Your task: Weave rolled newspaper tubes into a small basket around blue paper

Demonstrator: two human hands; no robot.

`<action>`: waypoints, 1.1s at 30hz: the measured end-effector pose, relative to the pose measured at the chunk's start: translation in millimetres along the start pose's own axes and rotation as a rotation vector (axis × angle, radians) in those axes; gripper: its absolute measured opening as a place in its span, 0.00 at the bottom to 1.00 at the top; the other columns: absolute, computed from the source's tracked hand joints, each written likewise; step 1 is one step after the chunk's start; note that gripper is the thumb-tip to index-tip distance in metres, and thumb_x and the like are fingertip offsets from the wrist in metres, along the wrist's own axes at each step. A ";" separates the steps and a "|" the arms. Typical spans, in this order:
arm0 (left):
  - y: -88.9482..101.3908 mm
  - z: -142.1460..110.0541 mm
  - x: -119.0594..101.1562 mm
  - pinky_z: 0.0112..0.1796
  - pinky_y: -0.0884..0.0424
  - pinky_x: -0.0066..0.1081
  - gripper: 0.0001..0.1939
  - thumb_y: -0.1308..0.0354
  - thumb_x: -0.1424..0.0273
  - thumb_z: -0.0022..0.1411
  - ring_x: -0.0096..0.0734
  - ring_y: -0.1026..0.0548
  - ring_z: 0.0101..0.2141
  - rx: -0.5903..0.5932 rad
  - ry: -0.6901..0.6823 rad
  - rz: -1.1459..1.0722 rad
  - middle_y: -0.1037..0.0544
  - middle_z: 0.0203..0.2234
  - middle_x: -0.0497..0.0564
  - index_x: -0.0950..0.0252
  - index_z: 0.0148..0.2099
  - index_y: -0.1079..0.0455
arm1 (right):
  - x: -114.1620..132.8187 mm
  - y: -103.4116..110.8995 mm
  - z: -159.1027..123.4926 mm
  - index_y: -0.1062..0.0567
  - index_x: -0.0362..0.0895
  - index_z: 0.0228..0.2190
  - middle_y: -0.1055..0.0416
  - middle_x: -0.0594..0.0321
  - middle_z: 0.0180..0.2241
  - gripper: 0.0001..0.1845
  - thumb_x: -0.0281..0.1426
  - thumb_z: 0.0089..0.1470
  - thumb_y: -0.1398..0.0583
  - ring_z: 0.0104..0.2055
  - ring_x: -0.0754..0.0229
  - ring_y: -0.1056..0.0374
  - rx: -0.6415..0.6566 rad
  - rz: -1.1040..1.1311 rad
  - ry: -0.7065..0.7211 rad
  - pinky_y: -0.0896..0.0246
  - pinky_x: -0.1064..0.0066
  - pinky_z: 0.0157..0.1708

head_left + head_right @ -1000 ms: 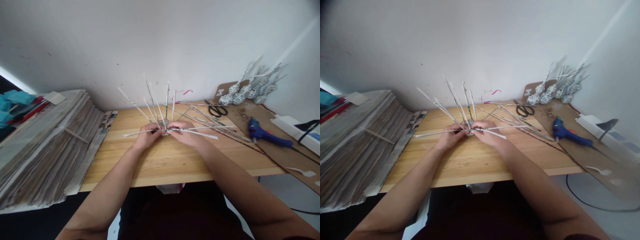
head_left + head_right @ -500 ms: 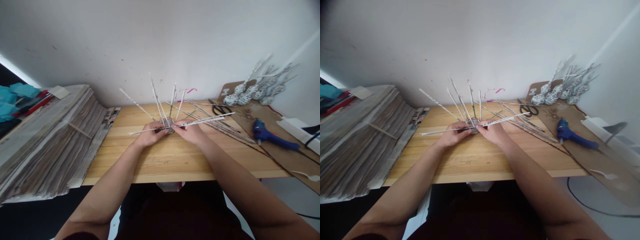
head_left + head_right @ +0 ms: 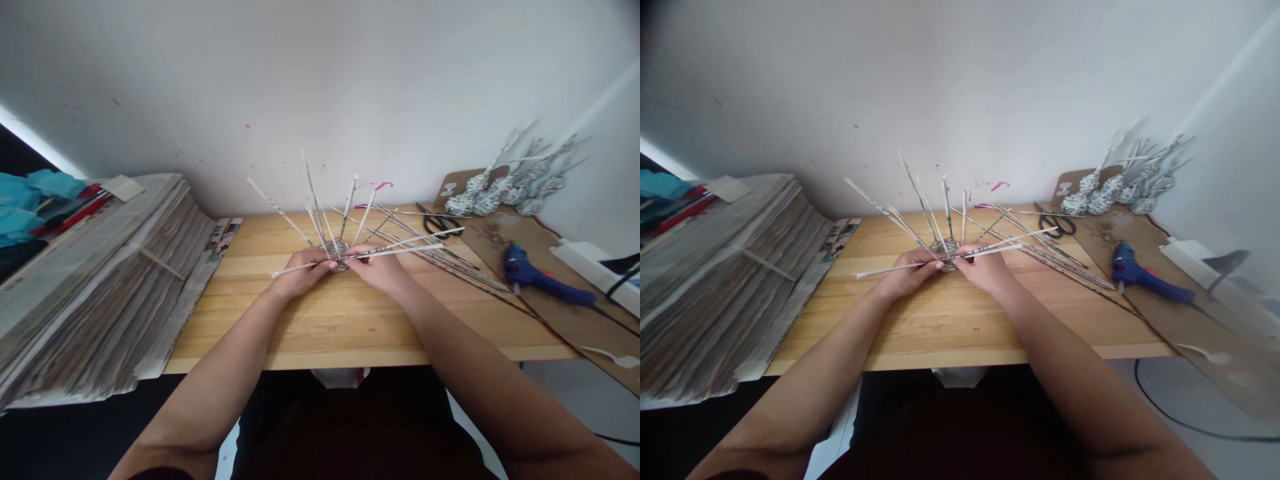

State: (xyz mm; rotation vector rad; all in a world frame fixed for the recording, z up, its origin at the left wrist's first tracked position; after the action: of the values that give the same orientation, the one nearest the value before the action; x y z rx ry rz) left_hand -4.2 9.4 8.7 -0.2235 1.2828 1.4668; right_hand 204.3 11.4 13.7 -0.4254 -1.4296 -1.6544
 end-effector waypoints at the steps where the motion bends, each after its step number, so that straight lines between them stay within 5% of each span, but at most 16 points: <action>1: -0.5 -0.2 0.0 0.46 0.26 0.34 0.18 0.45 0.58 0.71 0.37 0.20 0.41 0.006 0.000 -0.005 0.16 0.37 0.55 0.63 0.45 0.18 | -1.1 -0.6 -0.2 0.17 0.46 0.34 0.17 0.60 0.34 0.07 0.27 0.56 0.37 0.34 0.58 0.24 -0.014 0.007 0.003 0.33 0.68 0.34; 11: -7.0 -0.5 9.1 0.49 0.27 0.35 0.15 0.40 0.60 0.67 0.38 0.20 0.43 0.005 -0.003 -0.067 0.16 0.42 0.55 0.61 0.46 0.17 | -2.3 -0.3 0.3 0.17 0.45 0.40 0.21 0.55 0.38 0.11 0.27 0.55 0.37 0.40 0.56 0.26 -0.118 0.020 0.192 0.31 0.66 0.39; 18: -7.4 -0.4 2.4 0.43 0.27 0.31 0.12 0.38 0.59 0.65 0.38 0.19 0.39 0.001 0.127 -0.100 0.14 0.38 0.52 0.60 0.42 0.18 | -1.2 -9.7 2.9 0.18 0.45 0.32 0.24 0.64 0.27 0.06 0.32 0.49 0.33 0.26 0.62 0.33 -0.025 0.220 -0.041 0.38 0.71 0.28; 25: -11.5 -1.6 -0.7 0.32 0.30 0.27 0.11 0.40 0.62 0.66 0.29 0.25 0.28 -0.027 0.189 -0.169 0.19 0.30 0.50 0.64 0.42 0.22 | 1.8 -7.8 6.4 0.20 0.45 0.31 0.20 0.62 0.31 0.11 0.38 0.46 0.32 0.32 0.60 0.28 -0.003 0.472 -0.154 0.34 0.69 0.33; 30: -15.6 -1.7 2.3 0.26 0.34 0.25 0.13 0.39 0.61 0.63 0.25 0.30 0.22 -0.117 0.267 -0.222 0.27 0.21 0.47 0.65 0.31 0.30 | -0.9 -9.7 5.7 0.27 0.46 0.25 0.30 0.68 0.21 0.20 0.46 0.42 0.29 0.23 0.64 0.37 -0.033 0.672 -0.276 0.43 0.72 0.23; 33: -16.0 -0.8 2.1 0.22 0.36 0.24 0.17 0.38 0.57 0.62 0.24 0.31 0.20 -0.150 0.314 -0.332 0.30 0.19 0.45 0.64 0.30 0.34 | -3.1 -8.7 3.8 0.26 0.45 0.26 0.28 0.67 0.23 0.20 0.44 0.39 0.28 0.26 0.64 0.35 -0.017 0.768 -0.327 0.42 0.72 0.25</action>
State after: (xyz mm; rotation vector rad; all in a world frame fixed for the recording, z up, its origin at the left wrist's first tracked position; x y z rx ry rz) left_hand 7.3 6.6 -2.3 -0.7554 1.3068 1.2722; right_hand 198.0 15.7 7.2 -1.1336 -1.2427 -0.9954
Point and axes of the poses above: each hand's wrist, its own z-axis towards the middle knuckle, its own y-axis out of the back of the hand, x = y × z, the point moved 1 cm from there along z, towards the middle knuckle
